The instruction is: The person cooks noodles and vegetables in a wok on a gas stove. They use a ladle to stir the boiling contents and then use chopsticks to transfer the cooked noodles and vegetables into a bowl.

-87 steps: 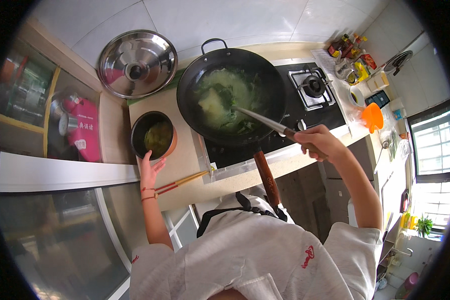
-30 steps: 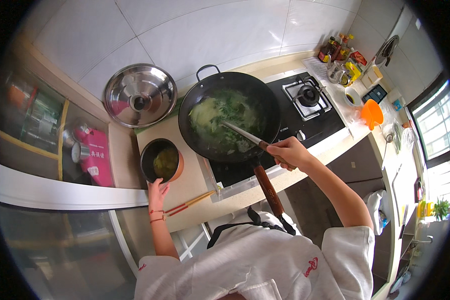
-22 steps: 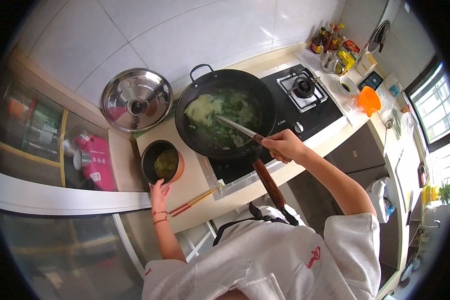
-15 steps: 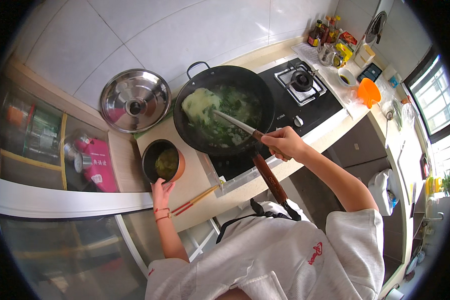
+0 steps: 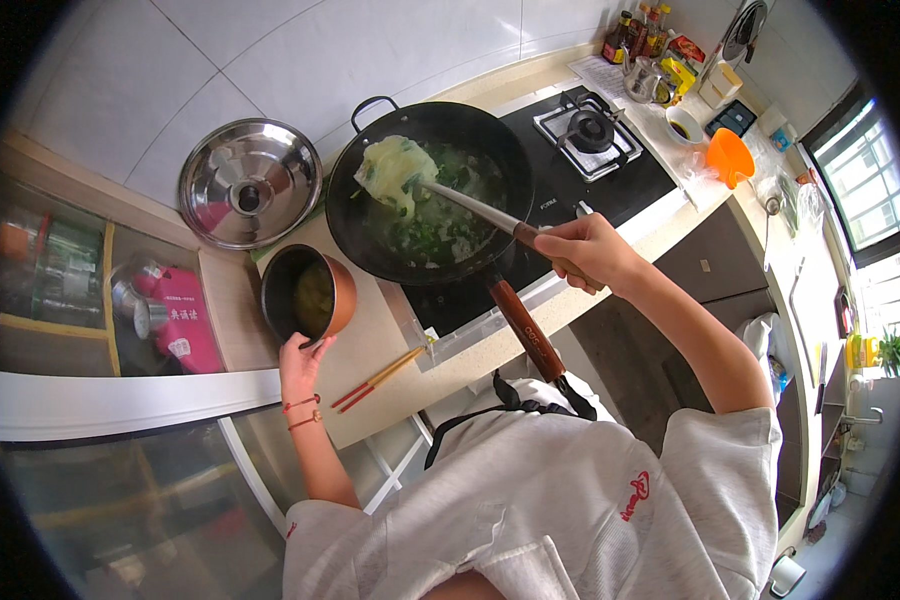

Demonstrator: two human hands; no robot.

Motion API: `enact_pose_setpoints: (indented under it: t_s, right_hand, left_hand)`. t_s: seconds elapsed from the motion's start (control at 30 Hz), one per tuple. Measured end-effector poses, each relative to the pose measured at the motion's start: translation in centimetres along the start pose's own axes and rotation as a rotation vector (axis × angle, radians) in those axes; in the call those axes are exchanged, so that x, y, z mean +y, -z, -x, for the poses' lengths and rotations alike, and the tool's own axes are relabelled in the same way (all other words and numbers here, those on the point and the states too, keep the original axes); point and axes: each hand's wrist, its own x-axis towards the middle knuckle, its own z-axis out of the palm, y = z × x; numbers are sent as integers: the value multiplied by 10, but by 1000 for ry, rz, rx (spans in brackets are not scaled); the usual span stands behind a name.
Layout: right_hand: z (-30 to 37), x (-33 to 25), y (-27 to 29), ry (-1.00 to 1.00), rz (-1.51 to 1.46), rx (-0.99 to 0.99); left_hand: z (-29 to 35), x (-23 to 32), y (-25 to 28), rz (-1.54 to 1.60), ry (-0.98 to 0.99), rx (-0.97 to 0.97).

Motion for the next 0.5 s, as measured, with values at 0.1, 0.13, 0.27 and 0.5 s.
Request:
enact_pose_setpoints:
  t_s: [0.1,0.13,0.27,0.5]
  right_hand:
    - [1,6,3,30,-28,-22]
    - [2,8,3,42,-43,-34]
    - [8,5,5,57,-12,7]
    - [21,-4,11,51,-17,-1]
  left_hand:
    - [-3,11,11,61,61,-57]
    - [0,17,11,143,110,-59]
    - [13,33,-1,134,107,-69]
    - [40,51,-21,98,35,-74]
